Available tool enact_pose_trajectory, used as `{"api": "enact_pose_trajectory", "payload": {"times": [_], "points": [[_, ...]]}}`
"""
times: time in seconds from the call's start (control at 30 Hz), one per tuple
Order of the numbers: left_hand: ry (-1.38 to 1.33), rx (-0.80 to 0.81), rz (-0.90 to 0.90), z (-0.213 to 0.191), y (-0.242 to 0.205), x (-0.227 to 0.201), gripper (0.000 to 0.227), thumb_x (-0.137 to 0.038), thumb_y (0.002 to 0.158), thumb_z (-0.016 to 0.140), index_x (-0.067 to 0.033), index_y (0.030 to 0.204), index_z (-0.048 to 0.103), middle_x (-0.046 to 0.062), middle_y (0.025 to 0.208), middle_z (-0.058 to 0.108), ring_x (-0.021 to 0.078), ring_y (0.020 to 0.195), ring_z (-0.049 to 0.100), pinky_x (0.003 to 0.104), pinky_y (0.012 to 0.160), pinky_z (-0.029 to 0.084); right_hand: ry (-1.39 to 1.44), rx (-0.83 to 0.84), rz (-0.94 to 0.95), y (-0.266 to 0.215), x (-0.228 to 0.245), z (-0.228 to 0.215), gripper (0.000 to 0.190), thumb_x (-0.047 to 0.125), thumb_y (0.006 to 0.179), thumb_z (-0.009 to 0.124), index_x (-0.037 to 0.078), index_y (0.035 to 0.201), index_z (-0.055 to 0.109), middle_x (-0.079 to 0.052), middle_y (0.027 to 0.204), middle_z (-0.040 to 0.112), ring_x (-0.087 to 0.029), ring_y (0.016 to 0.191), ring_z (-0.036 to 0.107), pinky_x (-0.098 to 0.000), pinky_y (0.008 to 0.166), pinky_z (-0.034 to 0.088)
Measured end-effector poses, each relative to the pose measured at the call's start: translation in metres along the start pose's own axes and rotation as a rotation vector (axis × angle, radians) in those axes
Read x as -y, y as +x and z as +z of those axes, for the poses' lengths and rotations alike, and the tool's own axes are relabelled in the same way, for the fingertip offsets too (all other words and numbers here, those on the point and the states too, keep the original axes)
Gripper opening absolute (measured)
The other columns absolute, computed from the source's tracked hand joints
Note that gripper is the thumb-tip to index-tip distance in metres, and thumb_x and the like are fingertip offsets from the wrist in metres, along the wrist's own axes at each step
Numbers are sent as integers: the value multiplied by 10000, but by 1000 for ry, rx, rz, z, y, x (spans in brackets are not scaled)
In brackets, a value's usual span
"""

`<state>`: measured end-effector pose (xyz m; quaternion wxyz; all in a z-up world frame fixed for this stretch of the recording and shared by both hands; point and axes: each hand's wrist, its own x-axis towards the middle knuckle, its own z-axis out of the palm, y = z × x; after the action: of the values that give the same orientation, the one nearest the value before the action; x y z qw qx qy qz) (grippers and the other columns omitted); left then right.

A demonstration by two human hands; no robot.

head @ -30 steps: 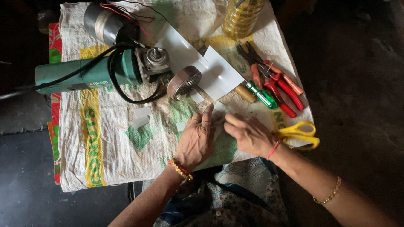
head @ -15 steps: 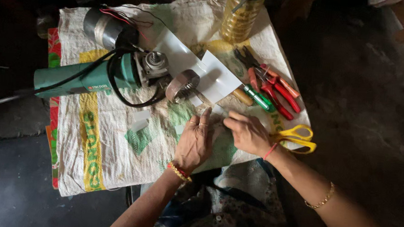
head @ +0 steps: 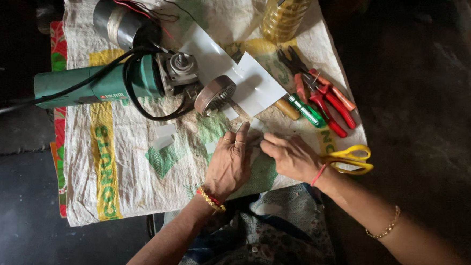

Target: The person assembles small electrical components on a work surface. They use a screwdriver to tighten screws on a motor housing, handle small white plastic pieces, and manipulate wires with pliers and scissors nearby.

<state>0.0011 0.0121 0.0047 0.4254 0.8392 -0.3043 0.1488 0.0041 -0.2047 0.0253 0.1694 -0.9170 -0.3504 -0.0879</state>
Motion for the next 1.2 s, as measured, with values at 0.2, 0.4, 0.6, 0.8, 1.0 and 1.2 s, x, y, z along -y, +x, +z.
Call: {"api": "enact_pose_trajectory", "payload": {"times": [0.2, 0.4, 0.6, 0.8, 1.0, 1.2], "points": [[79, 90, -112, 4, 1, 2, 666, -139, 928, 632, 25, 1522, 379, 143, 1155, 674, 354, 1005, 591, 469, 928, 487, 253, 21, 80, 2, -20, 8, 164, -68, 847, 550, 35, 956, 616, -139, 922, 630, -302, 840, 706, -377, 741, 593], [44, 53, -51, 1, -3, 3, 691, -148, 927, 643, 58, 1518, 351, 147, 1210, 667, 360, 997, 583, 476, 915, 461, -92, 48, 89, 6, -17, -6, 421, -116, 744, 575, 36, 1133, 631, -157, 961, 644, -312, 700, 653, -404, 568, 505], [23, 26, -9, -2, 0, -1, 610, -137, 947, 620, 57, 1485, 406, 97, 1276, 699, 352, 1026, 593, 470, 942, 459, -136, -5, 58, 5, -6, -13, 183, -37, 825, 612, 46, 987, 630, -87, 784, 526, -257, 646, 616, -409, 569, 487], [2, 20, -56, -5, 2, -4, 558, -152, 955, 651, 30, 1444, 452, 76, 1270, 703, 363, 1068, 598, 469, 958, 461, -34, -65, 83, 4, -1, -11, 165, -39, 796, 585, 51, 934, 609, -124, 850, 527, -318, 680, 603, -427, 564, 473], [-36, -18, 20, -7, 5, 2, 645, -95, 906, 622, 70, 1486, 393, 106, 1294, 687, 371, 1060, 591, 479, 937, 452, -30, -85, 96, 17, 0, -12, 109, -20, 808, 589, 55, 888, 597, -111, 850, 553, -343, 724, 638, -447, 566, 482], [4, 9, -1, 1, -1, 4, 623, -85, 933, 610, 65, 1495, 386, 130, 1293, 680, 370, 1060, 586, 470, 961, 454, 37, -4, 73, 14, -8, -6, 200, -56, 768, 562, 24, 934, 640, -129, 1005, 695, -333, 734, 679, -425, 579, 517]]}}
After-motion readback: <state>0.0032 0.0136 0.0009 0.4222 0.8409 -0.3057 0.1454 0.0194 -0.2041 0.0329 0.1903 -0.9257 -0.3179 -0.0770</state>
